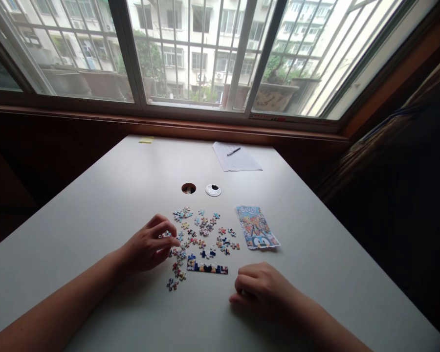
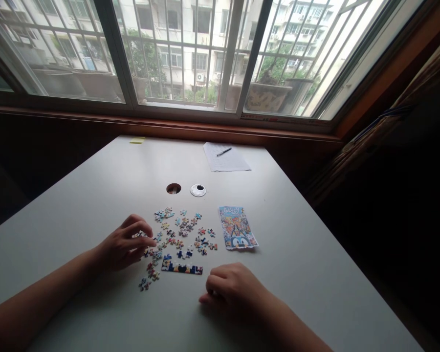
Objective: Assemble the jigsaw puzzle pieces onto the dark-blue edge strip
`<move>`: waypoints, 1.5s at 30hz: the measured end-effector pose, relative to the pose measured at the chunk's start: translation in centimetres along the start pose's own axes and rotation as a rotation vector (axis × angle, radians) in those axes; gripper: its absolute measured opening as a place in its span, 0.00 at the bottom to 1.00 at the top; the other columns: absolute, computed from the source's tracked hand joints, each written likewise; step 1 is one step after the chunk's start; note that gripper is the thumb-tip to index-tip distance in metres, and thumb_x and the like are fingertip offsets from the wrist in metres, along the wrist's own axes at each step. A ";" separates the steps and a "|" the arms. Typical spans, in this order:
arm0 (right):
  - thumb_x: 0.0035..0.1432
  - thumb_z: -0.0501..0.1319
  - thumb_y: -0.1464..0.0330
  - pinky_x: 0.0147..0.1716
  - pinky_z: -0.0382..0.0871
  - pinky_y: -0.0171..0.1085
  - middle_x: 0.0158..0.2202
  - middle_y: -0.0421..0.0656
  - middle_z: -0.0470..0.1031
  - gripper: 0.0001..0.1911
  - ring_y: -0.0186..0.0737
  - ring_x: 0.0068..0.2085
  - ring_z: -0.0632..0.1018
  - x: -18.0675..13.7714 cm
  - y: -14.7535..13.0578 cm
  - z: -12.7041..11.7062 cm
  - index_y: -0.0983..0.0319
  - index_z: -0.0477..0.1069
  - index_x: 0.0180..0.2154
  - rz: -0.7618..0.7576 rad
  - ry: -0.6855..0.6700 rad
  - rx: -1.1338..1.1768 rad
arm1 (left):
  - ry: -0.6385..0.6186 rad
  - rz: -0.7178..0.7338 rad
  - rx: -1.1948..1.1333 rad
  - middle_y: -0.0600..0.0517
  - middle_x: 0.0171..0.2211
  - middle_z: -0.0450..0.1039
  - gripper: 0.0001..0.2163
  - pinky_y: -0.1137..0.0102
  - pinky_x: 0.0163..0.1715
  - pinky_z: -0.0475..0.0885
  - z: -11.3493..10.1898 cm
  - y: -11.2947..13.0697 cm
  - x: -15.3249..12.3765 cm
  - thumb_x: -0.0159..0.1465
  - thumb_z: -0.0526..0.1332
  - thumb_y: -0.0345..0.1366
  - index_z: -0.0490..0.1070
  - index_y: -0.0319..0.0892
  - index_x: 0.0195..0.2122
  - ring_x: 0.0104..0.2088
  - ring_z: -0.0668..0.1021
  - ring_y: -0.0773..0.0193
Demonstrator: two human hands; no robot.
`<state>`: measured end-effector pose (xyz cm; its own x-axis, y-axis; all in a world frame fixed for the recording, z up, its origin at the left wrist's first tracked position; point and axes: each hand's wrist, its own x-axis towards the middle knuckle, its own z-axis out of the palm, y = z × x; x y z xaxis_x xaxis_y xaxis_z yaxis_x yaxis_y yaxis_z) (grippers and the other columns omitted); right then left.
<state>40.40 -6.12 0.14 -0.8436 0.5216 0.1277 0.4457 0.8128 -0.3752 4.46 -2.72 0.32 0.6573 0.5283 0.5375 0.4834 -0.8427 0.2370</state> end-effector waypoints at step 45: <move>0.65 0.58 0.57 0.40 0.61 0.42 0.38 0.44 0.70 0.24 0.43 0.37 0.69 1.0 -2.8 -1.6 0.54 0.67 0.60 -0.090 -0.133 -0.083 | -0.187 0.049 0.010 0.48 0.47 0.71 0.20 0.58 0.51 0.70 -0.1 1.3 0.2 0.59 0.65 0.27 0.74 0.52 0.52 0.51 0.67 0.52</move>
<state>38.84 -7.45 2.79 -0.9110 0.4111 0.0328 0.3849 0.8761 -0.2902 5.20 -3.70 0.82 0.7755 0.4978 0.3882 0.4537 -0.8671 0.2055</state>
